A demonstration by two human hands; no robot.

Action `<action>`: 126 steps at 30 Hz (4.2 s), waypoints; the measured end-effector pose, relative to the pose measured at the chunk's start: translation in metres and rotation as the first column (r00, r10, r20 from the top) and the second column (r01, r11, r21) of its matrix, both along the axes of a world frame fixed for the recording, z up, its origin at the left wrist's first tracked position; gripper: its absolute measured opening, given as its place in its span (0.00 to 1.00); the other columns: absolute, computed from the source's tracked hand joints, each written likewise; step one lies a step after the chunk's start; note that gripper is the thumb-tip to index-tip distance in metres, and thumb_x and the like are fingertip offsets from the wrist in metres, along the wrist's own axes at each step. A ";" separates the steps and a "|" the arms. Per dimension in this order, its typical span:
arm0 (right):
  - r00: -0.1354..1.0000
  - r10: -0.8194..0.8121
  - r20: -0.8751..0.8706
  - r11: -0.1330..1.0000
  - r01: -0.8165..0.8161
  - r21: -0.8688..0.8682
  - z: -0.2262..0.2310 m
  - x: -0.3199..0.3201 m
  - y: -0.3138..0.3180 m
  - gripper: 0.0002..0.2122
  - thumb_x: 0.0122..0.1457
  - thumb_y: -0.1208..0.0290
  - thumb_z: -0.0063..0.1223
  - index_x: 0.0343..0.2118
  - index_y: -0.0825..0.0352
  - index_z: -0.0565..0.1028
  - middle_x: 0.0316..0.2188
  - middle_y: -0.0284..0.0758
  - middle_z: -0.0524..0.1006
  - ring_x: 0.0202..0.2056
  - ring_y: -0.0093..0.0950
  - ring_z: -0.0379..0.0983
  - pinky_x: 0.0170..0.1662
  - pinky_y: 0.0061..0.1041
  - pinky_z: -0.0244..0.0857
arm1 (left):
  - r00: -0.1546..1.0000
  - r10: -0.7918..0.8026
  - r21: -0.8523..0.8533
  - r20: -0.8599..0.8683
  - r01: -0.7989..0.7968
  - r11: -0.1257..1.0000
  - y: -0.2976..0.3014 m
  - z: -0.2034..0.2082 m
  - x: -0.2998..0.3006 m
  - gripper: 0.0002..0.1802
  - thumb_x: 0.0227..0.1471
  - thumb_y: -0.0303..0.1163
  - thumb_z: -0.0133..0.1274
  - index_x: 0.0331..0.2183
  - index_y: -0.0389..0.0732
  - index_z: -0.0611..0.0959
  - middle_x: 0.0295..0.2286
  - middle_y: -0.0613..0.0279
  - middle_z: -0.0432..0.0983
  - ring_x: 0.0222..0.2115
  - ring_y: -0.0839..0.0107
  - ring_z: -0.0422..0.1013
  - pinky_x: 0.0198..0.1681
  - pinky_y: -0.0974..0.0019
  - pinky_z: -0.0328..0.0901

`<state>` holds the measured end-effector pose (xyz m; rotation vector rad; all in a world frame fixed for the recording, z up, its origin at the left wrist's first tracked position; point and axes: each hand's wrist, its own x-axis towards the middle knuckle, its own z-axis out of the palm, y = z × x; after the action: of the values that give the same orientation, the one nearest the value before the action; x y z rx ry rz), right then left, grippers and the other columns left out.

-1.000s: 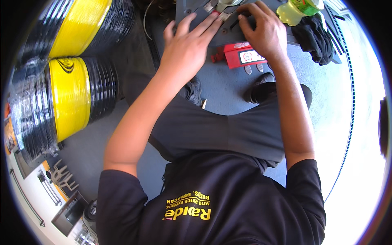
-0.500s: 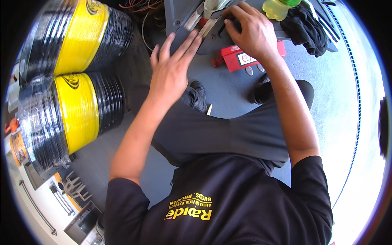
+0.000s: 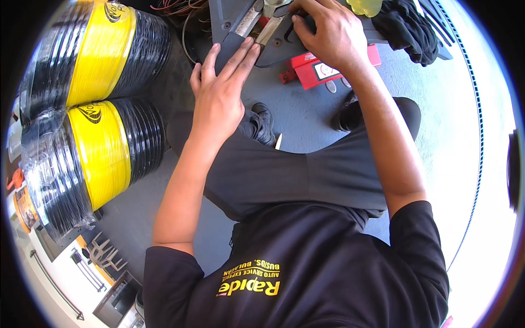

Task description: The person walks through an auto repair shop carrying a green bottle and a dark cloth, then sits on a plastic chair and wipes a red and grey machine with the cloth. The person repeatedly wipes the same areas of the machine's surface and control panel.

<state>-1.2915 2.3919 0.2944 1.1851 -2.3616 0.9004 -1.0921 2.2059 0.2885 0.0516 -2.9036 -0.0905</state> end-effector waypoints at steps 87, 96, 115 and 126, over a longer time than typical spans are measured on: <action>0.998 -0.034 -0.051 0.999 0.034 0.011 0.001 0.003 0.002 0.08 0.57 0.69 0.63 0.37 0.65 0.79 0.36 0.41 0.75 0.41 0.46 0.77 0.45 0.45 0.72 | 0.994 -0.096 -0.072 -0.058 0.092 0.993 -0.008 0.001 -0.037 0.43 0.56 0.17 0.51 0.70 0.59 0.74 0.70 0.80 0.66 0.70 0.48 0.58 0.69 0.24 0.49; 0.999 0.036 -0.027 0.999 -0.037 -0.034 -0.001 0.002 0.003 0.08 0.56 0.69 0.63 0.36 0.65 0.79 0.36 0.41 0.76 0.42 0.45 0.78 0.46 0.45 0.72 | 0.995 -0.101 0.084 -0.006 0.101 0.991 -0.011 0.005 -0.032 0.46 0.53 0.15 0.51 0.70 0.58 0.73 0.70 0.77 0.67 0.71 0.47 0.58 0.70 0.28 0.49; 1.000 -0.019 -0.016 1.000 0.019 0.012 0.003 0.003 0.006 0.08 0.57 0.69 0.62 0.38 0.65 0.80 0.37 0.42 0.76 0.43 0.46 0.77 0.45 0.46 0.72 | 0.990 -0.109 -0.069 -0.094 0.103 0.992 -0.001 -0.003 -0.057 0.44 0.55 0.17 0.49 0.71 0.58 0.72 0.71 0.77 0.65 0.69 0.48 0.61 0.70 0.28 0.50; 0.998 0.007 -0.064 0.999 -0.005 0.035 -0.008 0.002 0.004 0.09 0.65 0.66 0.60 0.46 0.56 0.83 0.40 0.32 0.81 0.45 0.37 0.82 0.50 0.37 0.75 | 1.000 0.011 0.266 0.003 -0.011 0.964 -0.013 0.013 0.042 0.43 0.57 0.12 0.44 0.70 0.52 0.74 0.70 0.69 0.67 0.70 0.53 0.62 0.74 0.42 0.53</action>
<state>-1.2891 2.3962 0.2861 1.2166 -2.3332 0.8133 -1.0498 2.1927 0.3019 0.1139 -2.8718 -0.4785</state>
